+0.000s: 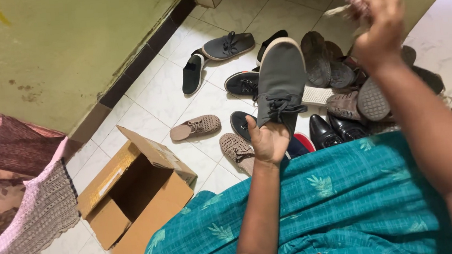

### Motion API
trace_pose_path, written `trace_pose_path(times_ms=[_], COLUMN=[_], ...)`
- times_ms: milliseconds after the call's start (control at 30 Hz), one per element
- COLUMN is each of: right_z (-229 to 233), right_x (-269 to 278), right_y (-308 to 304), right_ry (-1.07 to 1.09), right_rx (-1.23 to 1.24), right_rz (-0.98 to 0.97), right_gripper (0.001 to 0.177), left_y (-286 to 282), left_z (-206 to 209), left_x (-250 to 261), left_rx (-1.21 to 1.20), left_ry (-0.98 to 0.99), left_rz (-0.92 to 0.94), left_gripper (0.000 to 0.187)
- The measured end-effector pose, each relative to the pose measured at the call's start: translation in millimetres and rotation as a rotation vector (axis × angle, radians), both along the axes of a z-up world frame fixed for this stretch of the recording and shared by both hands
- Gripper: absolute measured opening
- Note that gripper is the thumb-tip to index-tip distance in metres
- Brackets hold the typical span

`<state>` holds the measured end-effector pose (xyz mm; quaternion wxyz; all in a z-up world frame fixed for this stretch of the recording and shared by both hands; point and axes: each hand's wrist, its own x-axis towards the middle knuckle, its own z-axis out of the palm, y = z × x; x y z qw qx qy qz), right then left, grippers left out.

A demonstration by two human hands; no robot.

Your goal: The person sits on the floor and wipes several pairs of shoes with a cloth. They handle each shoe individually, turning them over to clean the upper and sole, then place them back on the floor.

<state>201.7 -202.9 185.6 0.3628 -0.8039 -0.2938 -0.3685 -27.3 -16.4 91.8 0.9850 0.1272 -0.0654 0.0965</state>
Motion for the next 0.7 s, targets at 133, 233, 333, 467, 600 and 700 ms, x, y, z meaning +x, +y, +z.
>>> trace_pose_path(times_ms=[133,233,333,467,600,700], right_z=[7,-13,-23,-11,-23,-31], right_x=[-73,-118,-107,-45,29,38], right_y=[58,88,97,78,14,-12], right_ry=[-0.136,0.068,0.228,0.113,0.107,0.124], right_rx=[-0.100,-0.376,-0.535,-0.569,-0.227,-0.158], right_rz=[0.342,0.593,0.608,0.246,0.016,-0.129], right_gripper=[0.010,0.034,0.045,0.050,0.014,0.017], left_y=[-1,-7,-10,-7,2,7], left_z=[-16,-14,5,-5,-8,13], left_x=[11,12,1,-1,-5,-6], left_rx=[0.007,-0.096,-0.023,-0.028,-0.059,-0.049], left_ry=[0.008,0.049,0.221,0.035,-0.020,-0.026], left_rz=[0.032,-0.006,0.079,-0.024,-0.073,-0.023], left_gripper=[0.091,0.090,0.081,0.091,0.097,0.094])
